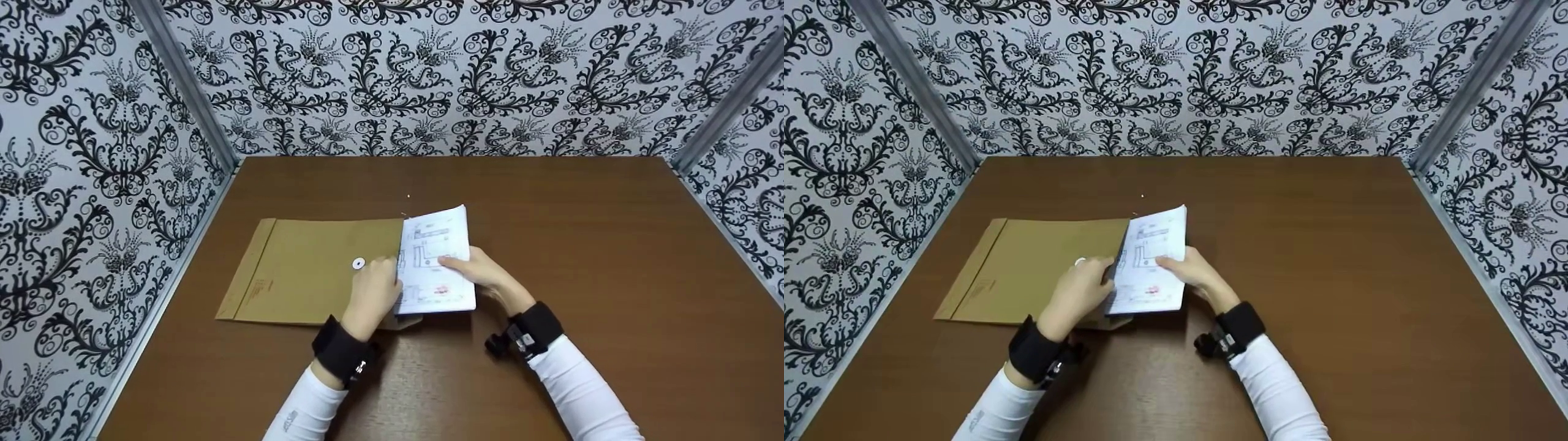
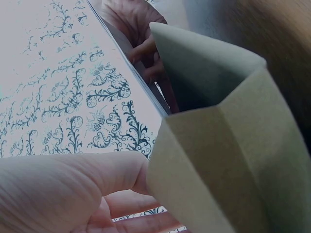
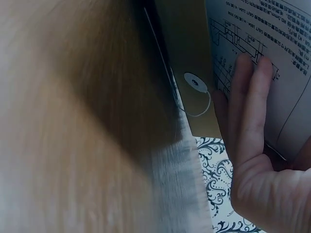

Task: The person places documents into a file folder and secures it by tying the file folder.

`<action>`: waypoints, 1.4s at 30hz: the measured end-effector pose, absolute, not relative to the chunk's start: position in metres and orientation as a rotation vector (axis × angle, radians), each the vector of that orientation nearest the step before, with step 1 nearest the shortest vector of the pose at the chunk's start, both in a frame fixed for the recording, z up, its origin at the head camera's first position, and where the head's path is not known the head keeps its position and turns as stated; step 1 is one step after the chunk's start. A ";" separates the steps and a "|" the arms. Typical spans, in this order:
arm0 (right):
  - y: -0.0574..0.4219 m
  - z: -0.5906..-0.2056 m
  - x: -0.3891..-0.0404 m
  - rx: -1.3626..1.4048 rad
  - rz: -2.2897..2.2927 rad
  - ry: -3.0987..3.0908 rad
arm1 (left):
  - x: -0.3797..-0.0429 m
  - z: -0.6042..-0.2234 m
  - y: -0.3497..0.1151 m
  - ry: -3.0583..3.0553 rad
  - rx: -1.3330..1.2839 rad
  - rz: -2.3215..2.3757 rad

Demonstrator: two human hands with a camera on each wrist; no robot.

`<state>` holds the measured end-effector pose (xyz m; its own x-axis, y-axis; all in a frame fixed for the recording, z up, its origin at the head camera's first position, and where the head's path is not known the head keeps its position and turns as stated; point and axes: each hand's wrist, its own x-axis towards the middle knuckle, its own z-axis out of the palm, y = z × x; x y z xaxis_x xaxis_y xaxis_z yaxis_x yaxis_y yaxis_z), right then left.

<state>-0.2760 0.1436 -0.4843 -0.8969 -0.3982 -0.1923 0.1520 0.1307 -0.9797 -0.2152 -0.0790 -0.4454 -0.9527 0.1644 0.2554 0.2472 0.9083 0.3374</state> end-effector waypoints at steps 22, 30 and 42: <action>0.148 -0.480 -0.275 -0.240 -1.836 1.905 | -0.217 -0.445 -0.081 -2.904 -0.324 -0.556; 0.166 -0.471 -0.263 -0.212 -1.891 1.795 | -0.218 -0.445 -0.083 -2.936 -0.320 -0.564; 0.169 -0.478 -0.254 -0.200 -1.921 1.793 | -0.216 -0.444 -0.083 -2.902 -0.358 -0.530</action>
<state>-0.2545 0.1692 -0.4780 -0.8636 -0.4506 -0.2261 0.2566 -0.0068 -0.9665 -0.2160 -0.0828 -0.4436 -0.9568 0.2031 0.2079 0.2635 0.9080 0.3258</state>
